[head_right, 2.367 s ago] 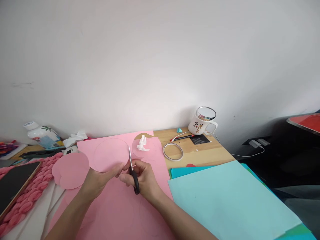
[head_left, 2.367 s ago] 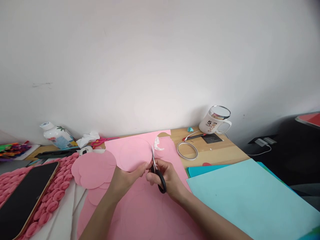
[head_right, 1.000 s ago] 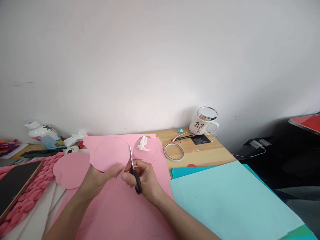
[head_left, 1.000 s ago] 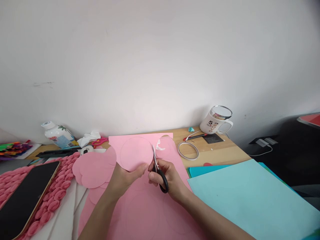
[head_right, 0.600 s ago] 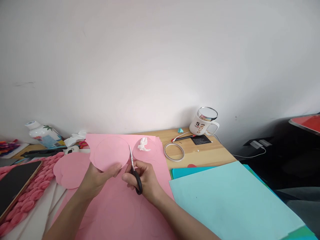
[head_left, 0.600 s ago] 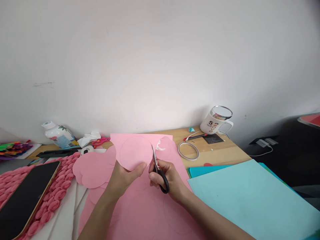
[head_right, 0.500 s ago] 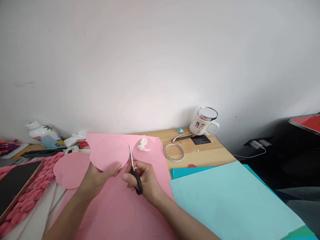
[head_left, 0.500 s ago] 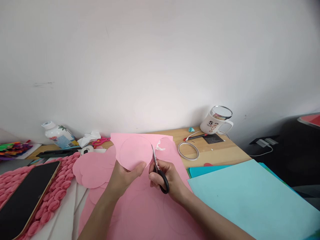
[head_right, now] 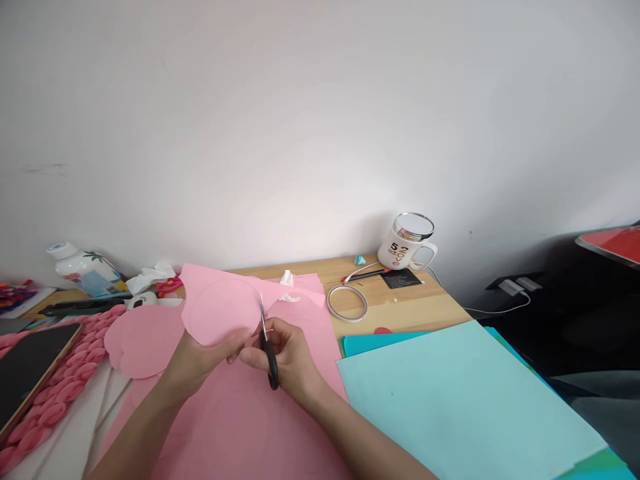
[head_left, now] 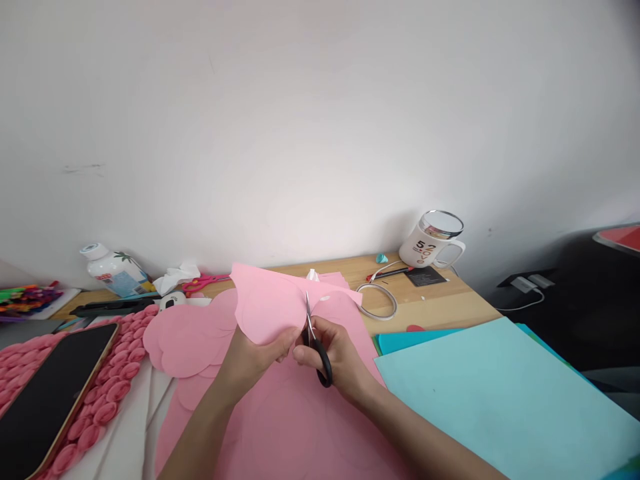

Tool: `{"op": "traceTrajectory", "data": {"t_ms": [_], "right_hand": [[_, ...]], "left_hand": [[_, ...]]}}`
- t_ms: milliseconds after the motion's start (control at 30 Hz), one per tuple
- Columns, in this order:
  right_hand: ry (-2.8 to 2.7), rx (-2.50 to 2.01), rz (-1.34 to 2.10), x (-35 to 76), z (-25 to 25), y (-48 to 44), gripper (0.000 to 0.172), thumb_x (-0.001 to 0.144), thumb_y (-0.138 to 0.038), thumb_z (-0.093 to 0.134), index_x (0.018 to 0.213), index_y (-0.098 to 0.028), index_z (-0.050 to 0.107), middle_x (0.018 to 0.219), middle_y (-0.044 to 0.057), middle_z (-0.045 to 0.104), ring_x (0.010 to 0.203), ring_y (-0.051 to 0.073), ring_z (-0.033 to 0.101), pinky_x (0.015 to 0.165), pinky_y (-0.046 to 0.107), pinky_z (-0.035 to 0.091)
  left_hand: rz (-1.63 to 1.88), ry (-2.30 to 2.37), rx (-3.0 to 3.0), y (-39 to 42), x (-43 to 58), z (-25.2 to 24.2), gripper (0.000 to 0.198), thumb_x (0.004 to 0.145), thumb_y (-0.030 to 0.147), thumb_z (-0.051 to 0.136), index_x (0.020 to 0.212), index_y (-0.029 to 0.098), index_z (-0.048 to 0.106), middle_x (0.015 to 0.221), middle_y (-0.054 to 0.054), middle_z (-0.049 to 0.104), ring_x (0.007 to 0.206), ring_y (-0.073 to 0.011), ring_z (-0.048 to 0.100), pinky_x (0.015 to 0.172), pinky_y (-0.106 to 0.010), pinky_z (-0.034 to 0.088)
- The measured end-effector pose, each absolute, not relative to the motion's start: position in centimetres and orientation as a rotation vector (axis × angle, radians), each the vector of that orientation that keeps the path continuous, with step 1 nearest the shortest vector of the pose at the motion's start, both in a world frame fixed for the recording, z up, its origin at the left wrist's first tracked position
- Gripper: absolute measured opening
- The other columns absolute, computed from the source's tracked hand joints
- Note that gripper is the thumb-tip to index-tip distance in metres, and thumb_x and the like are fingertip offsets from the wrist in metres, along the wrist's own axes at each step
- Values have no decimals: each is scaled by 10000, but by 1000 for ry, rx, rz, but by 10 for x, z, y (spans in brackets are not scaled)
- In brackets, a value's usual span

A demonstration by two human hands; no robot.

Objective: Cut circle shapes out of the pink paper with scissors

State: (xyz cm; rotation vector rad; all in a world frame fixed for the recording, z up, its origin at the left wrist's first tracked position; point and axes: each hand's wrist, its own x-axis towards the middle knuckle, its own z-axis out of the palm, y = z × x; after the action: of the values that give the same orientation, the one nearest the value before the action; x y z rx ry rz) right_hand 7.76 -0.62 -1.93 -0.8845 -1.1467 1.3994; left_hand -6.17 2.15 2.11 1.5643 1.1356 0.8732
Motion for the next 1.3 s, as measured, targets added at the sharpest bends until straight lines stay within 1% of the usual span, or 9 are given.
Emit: {"op": "traceTrajectory", "data": {"t_ms": [167,333,433,533,733,1000,1167,1300], "right_hand": [[-1155,-853,1410,80,-13,-7,356,602,-440,733,671,-178,502,602,-36,489,550,103,406,523,233,325],[-1174,-867,1396,79,-12,-7,370,608,-464,719,658,-188,478,590,-36,472,544,105,380,509,232,308],[-1185,-866,1383,80,-13,-7,369,612,-478,711,655,-188,486,585,-38,449,543,107,383,513,232,324],[-1199,-870,1374,80,-14,-7,344,633,-467,703,668,-187,506,576,-40,433,533,102,368,505,227,323],[-1194,-882,1378,80,-13,-7,315,647,-442,697,663,-177,527,544,-42,450,502,94,367,467,222,298],[-1131,-924,1415,80,-17,-8,271,630,-372,721,677,-177,540,506,-57,457,466,85,381,467,223,338],[-1126,-904,1425,80,-17,-8,255,643,-354,716,678,-173,541,494,-57,474,448,79,392,458,218,338],[-1132,-891,1418,80,-18,-8,250,654,-345,712,669,-165,538,510,-49,500,442,72,404,449,206,339]], "left_hand": [[932,1115,1525,20,-59,20,209,658,265,606,525,186,466,459,44,426,461,-103,420,452,-244,363],[933,1122,1515,20,-59,21,207,650,263,605,522,190,460,453,44,420,464,-109,422,445,-245,361],[885,1103,1520,21,-60,22,183,661,261,611,554,187,482,471,41,441,476,-110,431,457,-245,370],[909,1104,1514,21,-60,22,169,655,272,621,572,185,501,464,47,440,464,-107,430,442,-238,364],[955,1120,1500,20,-58,20,181,647,295,626,587,183,498,477,46,457,451,-101,427,431,-236,357],[943,1074,1516,22,-63,19,155,676,265,604,609,182,493,474,61,440,445,-94,420,439,-239,357],[931,1085,1506,23,-66,19,146,682,268,619,660,179,506,473,66,459,450,-95,431,440,-235,366],[929,1109,1496,24,-66,18,141,673,260,622,655,172,512,459,65,455,450,-98,436,441,-235,368]]}}
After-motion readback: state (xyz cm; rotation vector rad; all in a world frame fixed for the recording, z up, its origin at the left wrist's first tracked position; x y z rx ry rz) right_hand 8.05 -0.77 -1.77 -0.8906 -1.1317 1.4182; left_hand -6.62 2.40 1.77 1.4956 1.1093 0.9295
